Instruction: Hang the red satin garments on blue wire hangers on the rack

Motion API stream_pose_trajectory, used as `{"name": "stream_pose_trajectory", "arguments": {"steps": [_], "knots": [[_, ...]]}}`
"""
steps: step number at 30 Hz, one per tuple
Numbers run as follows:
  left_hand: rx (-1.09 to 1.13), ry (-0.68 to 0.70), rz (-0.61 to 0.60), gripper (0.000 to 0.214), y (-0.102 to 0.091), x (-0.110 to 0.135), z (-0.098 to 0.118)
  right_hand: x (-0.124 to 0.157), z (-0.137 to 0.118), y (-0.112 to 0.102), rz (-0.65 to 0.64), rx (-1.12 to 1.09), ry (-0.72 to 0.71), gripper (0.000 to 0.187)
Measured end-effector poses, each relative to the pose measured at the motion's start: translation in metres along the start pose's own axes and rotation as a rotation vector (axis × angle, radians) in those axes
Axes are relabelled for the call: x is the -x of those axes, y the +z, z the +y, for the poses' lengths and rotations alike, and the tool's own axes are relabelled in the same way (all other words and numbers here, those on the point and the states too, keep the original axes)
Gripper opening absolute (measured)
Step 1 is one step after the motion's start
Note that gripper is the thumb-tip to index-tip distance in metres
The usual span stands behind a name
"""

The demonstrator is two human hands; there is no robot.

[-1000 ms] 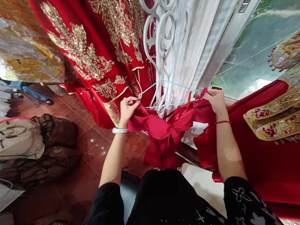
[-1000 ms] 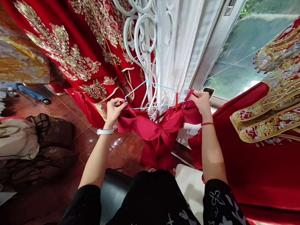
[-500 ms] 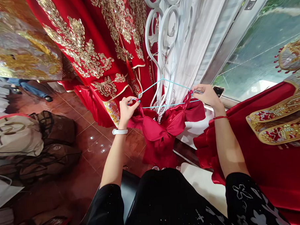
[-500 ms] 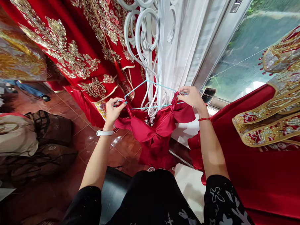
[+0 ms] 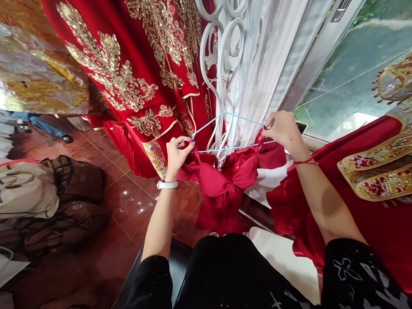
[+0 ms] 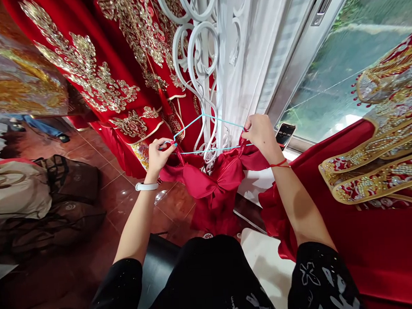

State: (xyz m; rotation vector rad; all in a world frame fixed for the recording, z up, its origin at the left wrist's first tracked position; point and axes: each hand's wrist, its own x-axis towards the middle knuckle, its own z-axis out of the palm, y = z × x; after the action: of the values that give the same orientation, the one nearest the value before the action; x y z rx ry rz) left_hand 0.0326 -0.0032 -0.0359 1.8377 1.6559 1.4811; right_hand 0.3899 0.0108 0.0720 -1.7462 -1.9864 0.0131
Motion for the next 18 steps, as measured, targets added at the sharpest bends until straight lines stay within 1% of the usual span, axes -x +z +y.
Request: {"name": "stream_pose_trajectory", "arguments": {"steps": [4, 7, 9, 11, 12, 13, 16, 18], "knots": [[-0.013, 0.001, -0.009, 0.008, -0.003, 0.007, 0.005, -0.015, -0.016, -0.014, -0.251, 0.224, -0.045, 0.017], [-0.025, -0.001, 0.005, 0.008, -0.005, 0.012, 0.008, -0.022, -0.025, -0.016, -0.333, 0.373, -0.059, 0.016], [-0.033, -0.002, 0.011, 0.006, -0.006, 0.015, 0.01, -0.024, -0.027, -0.018, -0.398, 0.384, -0.089, 0.013], [-0.045, -0.008, 0.011, 0.006, -0.007, 0.016, 0.011, -0.026, -0.023, -0.024, -0.494, 0.253, -0.096, 0.01], [-0.055, -0.014, 0.012, 0.006, -0.007, 0.017, 0.012, -0.028, -0.017, -0.028, -0.53, 0.152, -0.071, 0.011], [-0.07, -0.021, 0.017, 0.006, -0.008, 0.017, 0.013, -0.029, -0.01, -0.034, -0.533, 0.051, -0.027, 0.014], [-0.121, -0.038, 0.049, 0.007, -0.009, 0.015, 0.014, -0.033, 0.017, -0.049, -0.438, -0.147, 0.096, 0.021], [-0.139, -0.04, 0.058, 0.007, -0.009, 0.013, 0.014, -0.032, 0.032, -0.051, -0.375, -0.213, 0.088, 0.019]]}}
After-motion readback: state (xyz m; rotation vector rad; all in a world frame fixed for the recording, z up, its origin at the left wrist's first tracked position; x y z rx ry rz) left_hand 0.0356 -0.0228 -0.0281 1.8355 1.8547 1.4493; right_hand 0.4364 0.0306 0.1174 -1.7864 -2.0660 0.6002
